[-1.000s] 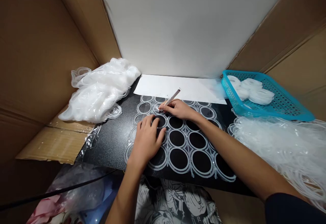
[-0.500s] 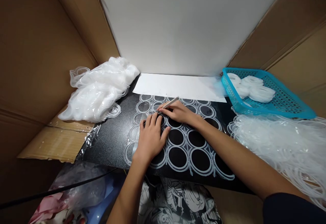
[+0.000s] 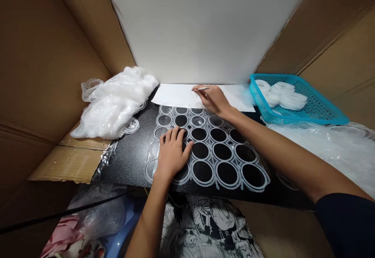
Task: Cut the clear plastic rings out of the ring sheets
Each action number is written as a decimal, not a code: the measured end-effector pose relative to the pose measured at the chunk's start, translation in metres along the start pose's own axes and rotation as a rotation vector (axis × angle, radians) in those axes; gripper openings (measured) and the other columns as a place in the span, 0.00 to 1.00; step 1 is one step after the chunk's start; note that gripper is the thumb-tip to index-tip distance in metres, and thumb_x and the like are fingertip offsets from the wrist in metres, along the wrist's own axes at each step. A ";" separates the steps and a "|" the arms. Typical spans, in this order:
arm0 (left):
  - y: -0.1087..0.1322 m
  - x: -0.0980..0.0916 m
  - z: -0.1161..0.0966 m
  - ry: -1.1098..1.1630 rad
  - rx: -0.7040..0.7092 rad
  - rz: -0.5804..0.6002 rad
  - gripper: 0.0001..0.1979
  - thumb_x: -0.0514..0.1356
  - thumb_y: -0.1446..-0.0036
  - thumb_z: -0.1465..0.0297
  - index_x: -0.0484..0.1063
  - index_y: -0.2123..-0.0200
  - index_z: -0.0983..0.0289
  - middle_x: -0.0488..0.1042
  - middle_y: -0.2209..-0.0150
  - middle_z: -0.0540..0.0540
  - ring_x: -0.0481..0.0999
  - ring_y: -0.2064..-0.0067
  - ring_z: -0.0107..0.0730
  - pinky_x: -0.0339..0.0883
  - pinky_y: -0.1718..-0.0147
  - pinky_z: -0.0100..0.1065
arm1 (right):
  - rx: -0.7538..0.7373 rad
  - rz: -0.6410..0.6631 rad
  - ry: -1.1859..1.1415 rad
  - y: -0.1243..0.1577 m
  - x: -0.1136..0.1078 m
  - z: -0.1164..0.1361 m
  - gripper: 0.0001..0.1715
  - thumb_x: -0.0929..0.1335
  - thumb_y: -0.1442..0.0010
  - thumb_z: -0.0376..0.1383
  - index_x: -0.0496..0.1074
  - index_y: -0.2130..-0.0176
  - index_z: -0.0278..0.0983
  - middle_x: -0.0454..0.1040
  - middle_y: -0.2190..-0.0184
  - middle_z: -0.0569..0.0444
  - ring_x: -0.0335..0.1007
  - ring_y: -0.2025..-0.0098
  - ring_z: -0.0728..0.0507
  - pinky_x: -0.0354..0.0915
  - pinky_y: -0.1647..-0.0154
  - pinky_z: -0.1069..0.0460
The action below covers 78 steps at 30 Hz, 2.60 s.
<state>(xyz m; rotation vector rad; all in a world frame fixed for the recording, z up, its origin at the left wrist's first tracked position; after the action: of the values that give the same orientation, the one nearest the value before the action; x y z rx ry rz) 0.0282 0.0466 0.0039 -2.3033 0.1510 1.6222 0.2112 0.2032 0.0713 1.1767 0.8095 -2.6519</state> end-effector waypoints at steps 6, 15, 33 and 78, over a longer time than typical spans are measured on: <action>-0.001 -0.005 -0.003 0.001 0.037 -0.041 0.20 0.55 0.28 0.58 0.69 0.39 0.59 0.69 0.34 0.63 0.64 0.33 0.53 0.56 0.35 0.59 | 0.068 0.124 -0.197 0.050 -0.016 -0.007 0.19 0.65 0.29 0.47 0.83 0.55 0.43 0.84 0.51 0.51 0.79 0.50 0.38 0.72 0.42 0.41; 0.001 -0.018 -0.032 -0.064 0.120 0.002 0.19 0.51 0.26 0.58 0.72 0.44 0.61 0.69 0.34 0.65 0.65 0.33 0.54 0.57 0.35 0.60 | 0.139 0.267 -0.296 0.084 0.017 -0.015 0.16 0.67 0.31 0.49 0.85 0.59 0.49 0.84 0.51 0.54 0.79 0.46 0.37 0.71 0.38 0.38; -0.004 0.013 -0.057 0.010 0.033 0.099 0.25 0.43 0.24 0.55 0.66 0.34 0.56 0.62 0.28 0.55 0.60 0.29 0.49 0.55 0.33 0.58 | 0.249 0.295 -0.474 0.084 0.019 -0.020 0.16 0.69 0.34 0.49 0.84 0.60 0.45 0.84 0.52 0.52 0.79 0.45 0.37 0.70 0.38 0.41; 0.002 0.017 -0.051 -0.061 0.147 0.132 0.26 0.50 0.26 0.53 0.64 0.30 0.50 0.61 0.27 0.54 0.58 0.28 0.54 0.54 0.33 0.63 | -0.223 0.114 0.388 -0.010 0.035 -0.010 0.21 0.57 0.23 0.36 0.78 0.48 0.43 0.84 0.50 0.52 0.74 0.49 0.40 0.51 0.44 0.41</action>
<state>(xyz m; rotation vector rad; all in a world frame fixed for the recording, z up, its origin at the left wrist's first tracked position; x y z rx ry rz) 0.0796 0.0300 0.0033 -2.1717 0.4017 1.6813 0.1900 0.2205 0.0452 1.6415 1.0276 -2.2027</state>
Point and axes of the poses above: each hand's wrist, its own y-axis away from the middle knuckle, its own x-axis out of the palm, z = x × y, the point moved 5 cm from there along -y, towards the middle knuckle
